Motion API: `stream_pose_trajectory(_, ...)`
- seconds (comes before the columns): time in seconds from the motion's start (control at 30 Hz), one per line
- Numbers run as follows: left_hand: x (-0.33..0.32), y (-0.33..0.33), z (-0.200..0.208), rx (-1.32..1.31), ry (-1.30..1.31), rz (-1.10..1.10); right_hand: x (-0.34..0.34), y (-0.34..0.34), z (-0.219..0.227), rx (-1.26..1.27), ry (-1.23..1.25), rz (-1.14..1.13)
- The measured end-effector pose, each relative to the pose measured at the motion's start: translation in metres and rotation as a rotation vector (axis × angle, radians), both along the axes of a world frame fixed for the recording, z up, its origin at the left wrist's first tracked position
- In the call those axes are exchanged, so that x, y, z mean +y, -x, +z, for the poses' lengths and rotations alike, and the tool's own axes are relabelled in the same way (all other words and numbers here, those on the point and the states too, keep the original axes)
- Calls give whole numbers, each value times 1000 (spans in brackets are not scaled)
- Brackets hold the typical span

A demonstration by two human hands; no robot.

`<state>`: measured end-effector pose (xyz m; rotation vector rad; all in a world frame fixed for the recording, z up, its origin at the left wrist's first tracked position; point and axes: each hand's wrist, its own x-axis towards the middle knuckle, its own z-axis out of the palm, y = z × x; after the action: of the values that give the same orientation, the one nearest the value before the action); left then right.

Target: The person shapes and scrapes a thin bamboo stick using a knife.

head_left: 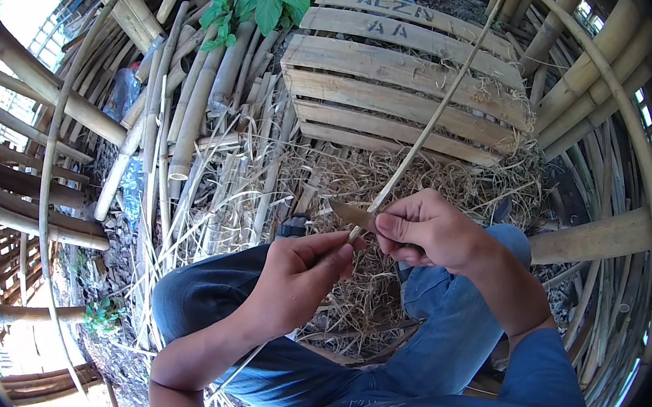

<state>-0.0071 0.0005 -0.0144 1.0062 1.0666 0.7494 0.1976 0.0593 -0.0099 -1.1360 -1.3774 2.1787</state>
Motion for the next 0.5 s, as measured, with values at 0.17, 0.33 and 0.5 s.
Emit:
stream_pose_trajectory(0.17, 0, 1, -1, 28, -17, 4, 6, -6, -4, -14, -80, -25)
stream_pose_trajectory(0.33, 1, 11, -3, 50, -15, 18, 28, -35, 2, 36, -117, -290)
stream_pose_trajectory(0.5, -2, 1, -1, 99, -37, 17, 1, -6, 0, 8, -120, -109)
